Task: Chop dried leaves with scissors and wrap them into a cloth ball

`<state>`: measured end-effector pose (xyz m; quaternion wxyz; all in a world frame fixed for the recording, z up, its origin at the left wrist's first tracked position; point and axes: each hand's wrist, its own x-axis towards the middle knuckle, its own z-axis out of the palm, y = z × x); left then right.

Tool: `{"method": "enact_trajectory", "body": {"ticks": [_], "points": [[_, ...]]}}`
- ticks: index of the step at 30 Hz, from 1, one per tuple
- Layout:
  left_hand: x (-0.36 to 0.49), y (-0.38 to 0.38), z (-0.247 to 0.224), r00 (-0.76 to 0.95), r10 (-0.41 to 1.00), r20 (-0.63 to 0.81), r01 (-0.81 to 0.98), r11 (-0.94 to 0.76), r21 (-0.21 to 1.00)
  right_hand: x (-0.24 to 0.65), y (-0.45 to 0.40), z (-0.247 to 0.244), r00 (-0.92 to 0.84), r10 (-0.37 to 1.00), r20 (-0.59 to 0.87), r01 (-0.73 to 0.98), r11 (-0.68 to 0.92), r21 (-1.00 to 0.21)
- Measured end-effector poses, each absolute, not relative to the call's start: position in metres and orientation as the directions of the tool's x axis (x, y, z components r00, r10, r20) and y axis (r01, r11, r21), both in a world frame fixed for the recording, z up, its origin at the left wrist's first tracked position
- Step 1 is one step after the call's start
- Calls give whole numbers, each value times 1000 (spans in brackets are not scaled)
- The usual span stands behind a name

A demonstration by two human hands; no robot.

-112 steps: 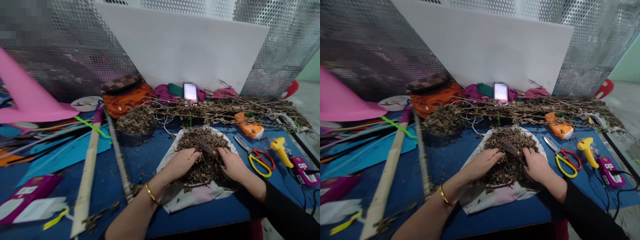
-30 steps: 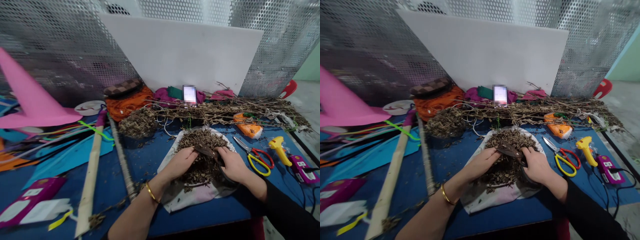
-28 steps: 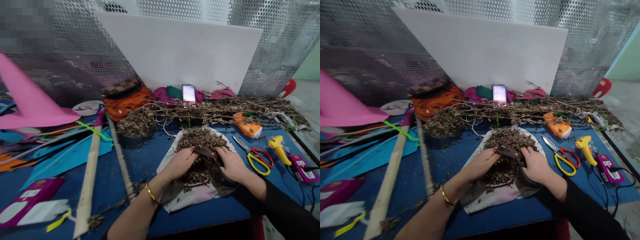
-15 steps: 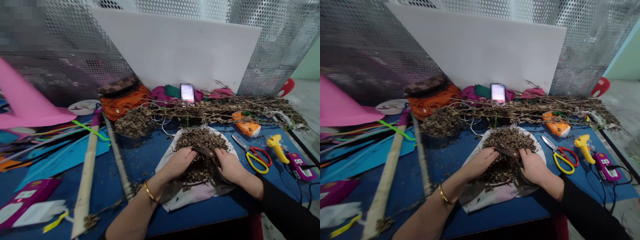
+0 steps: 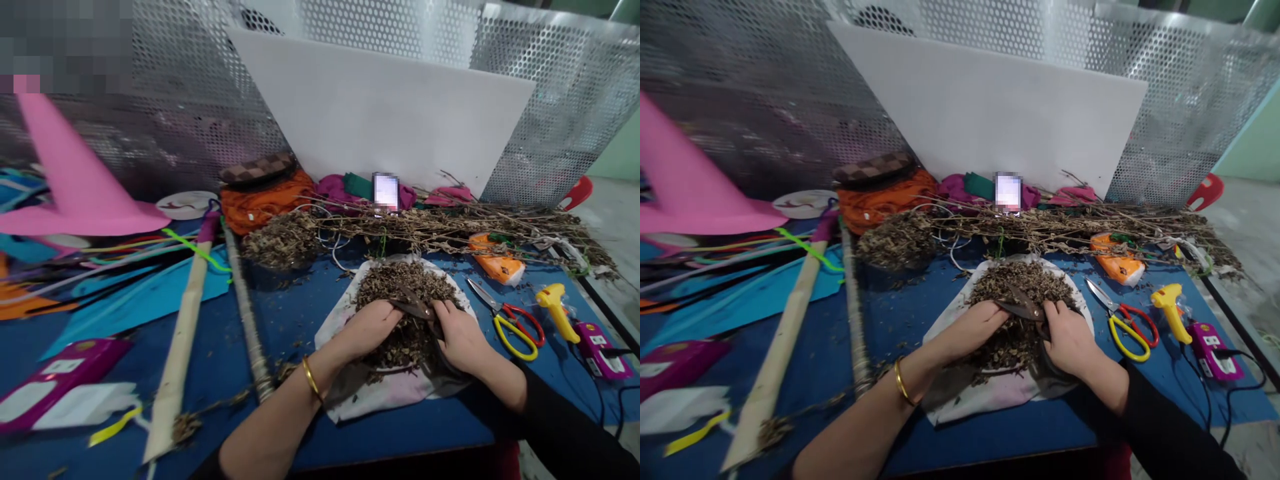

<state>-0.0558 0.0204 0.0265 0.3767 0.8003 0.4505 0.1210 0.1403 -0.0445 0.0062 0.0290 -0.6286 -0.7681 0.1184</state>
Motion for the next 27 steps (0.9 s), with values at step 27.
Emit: {"method": "enact_trajectory", "body": {"ticks": [27], "points": [[-54,21,25,508,836,-209,780,-344,522,141,-41,2,-192,969,-158,971,163,-176]]}}
